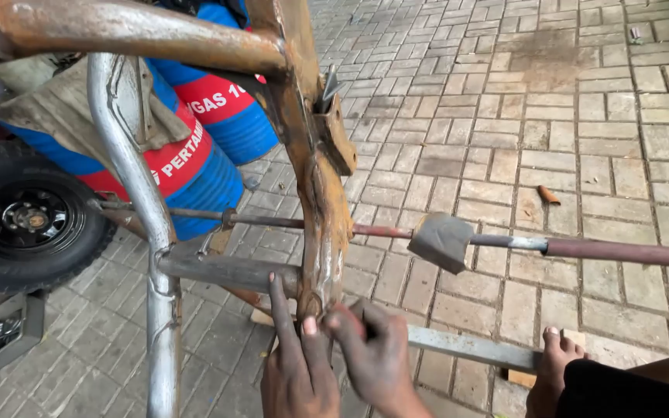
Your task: Sanding a metal frame with sandpaper to remove rust or old paint.
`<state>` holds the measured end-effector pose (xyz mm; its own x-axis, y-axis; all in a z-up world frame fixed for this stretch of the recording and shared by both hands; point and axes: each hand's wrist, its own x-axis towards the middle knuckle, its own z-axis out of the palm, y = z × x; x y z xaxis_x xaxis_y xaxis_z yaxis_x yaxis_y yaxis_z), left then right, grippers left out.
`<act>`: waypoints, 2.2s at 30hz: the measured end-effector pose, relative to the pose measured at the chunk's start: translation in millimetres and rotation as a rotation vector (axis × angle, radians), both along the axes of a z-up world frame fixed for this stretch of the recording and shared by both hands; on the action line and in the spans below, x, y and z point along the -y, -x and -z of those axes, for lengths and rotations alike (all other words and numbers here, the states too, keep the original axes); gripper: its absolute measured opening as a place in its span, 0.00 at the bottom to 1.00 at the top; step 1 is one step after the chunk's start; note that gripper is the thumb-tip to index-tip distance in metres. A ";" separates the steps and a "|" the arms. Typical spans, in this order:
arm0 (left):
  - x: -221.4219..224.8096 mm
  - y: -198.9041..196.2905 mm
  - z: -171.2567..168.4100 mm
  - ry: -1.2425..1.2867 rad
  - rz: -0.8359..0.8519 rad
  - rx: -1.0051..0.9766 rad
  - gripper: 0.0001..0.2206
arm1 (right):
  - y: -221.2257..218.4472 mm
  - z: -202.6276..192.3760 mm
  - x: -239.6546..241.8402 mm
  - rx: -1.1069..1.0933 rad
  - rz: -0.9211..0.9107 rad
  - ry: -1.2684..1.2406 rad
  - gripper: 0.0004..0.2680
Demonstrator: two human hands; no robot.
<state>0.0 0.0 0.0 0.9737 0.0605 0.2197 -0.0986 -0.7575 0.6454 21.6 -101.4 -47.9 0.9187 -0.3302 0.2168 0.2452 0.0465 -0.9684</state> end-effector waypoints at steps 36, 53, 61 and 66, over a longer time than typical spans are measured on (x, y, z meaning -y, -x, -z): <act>7.0 11.2 -15.1 0.026 -0.051 0.017 0.30 | 0.0 -28.9 -8.2 0.116 0.165 0.093 0.10; 12.0 16.1 -22.3 -0.031 -0.141 -0.227 0.33 | 15.9 -9.9 -9.9 -0.013 0.180 0.165 0.15; 13.1 16.9 -25.5 -0.004 -0.153 -0.234 0.33 | 14.0 -13.2 -5.7 0.016 0.234 0.195 0.16; 12.4 15.6 -9.2 -0.072 -0.127 -0.085 0.32 | 19.3 2.5 -19.0 0.021 0.248 0.074 0.15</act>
<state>-15.6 -12.4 9.2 0.9745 0.1715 0.1448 0.0537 -0.8047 0.5913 2.2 -82.5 -50.3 0.8065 -0.5276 0.2670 0.2603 -0.0888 -0.9614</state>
